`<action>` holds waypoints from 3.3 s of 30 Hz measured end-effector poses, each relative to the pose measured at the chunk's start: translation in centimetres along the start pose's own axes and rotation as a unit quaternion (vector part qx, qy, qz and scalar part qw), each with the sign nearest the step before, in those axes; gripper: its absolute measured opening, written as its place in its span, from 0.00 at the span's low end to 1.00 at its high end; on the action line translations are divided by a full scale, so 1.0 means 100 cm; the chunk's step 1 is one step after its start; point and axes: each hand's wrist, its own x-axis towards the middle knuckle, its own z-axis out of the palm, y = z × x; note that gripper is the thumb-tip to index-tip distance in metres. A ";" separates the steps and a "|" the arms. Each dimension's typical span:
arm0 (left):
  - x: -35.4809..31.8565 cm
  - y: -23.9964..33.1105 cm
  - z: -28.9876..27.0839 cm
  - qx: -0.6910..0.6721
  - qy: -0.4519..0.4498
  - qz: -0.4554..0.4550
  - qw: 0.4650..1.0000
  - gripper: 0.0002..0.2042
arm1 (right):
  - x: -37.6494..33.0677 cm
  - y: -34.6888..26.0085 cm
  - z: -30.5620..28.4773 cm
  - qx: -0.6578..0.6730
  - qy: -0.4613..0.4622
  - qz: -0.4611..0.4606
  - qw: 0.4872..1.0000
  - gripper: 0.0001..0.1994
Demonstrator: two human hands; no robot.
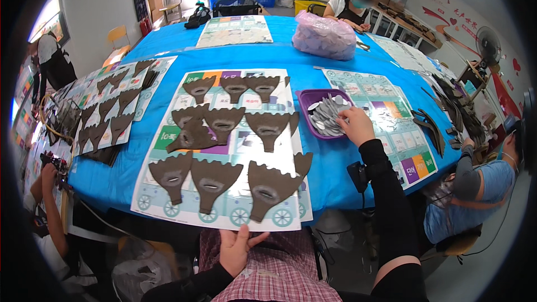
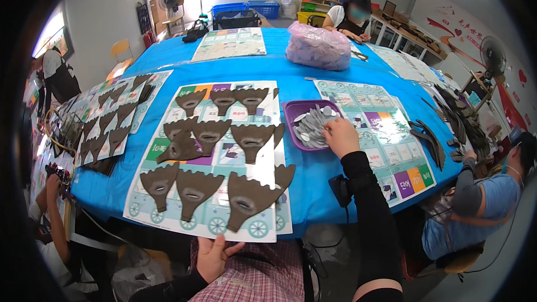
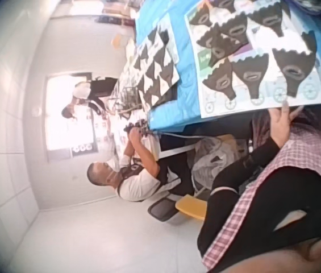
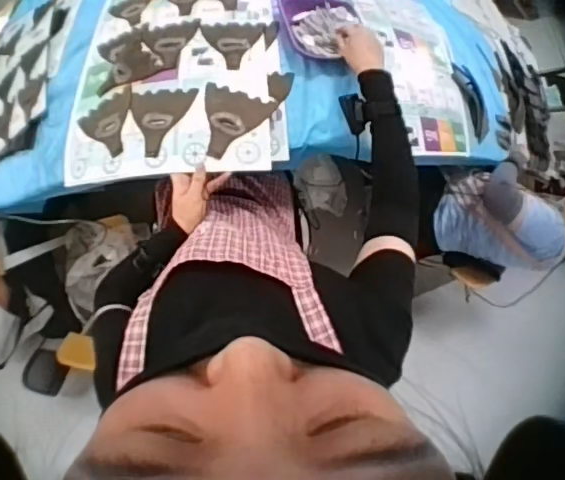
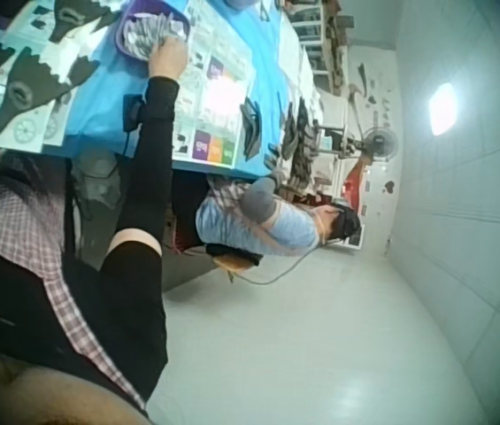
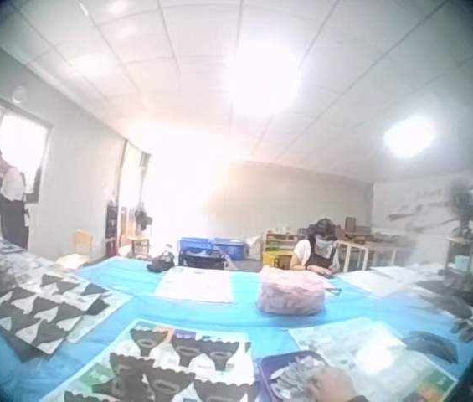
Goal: Assembling shoe components by manually applying small oval patches onto brown leather-like upper parts on a production table.
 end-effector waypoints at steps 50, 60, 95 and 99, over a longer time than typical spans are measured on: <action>0.016 0.107 0.105 -0.153 -0.532 0.190 0.811 0.08 | -0.089 -0.104 -0.017 0.565 -0.107 0.215 0.790 0.08; 0.045 0.128 0.082 0.167 -0.523 0.068 0.833 0.13 | -0.112 -0.097 -0.026 0.256 -0.051 0.113 0.959 0.05; 0.085 0.019 0.032 0.681 -0.289 0.286 0.609 0.30 | -0.104 -0.121 -0.001 0.371 -0.184 0.093 0.906 0.08; 0.091 0.022 0.033 0.718 -0.308 0.263 0.566 0.35 | -0.102 -0.123 -0.005 0.380 -0.156 0.107 0.905 0.08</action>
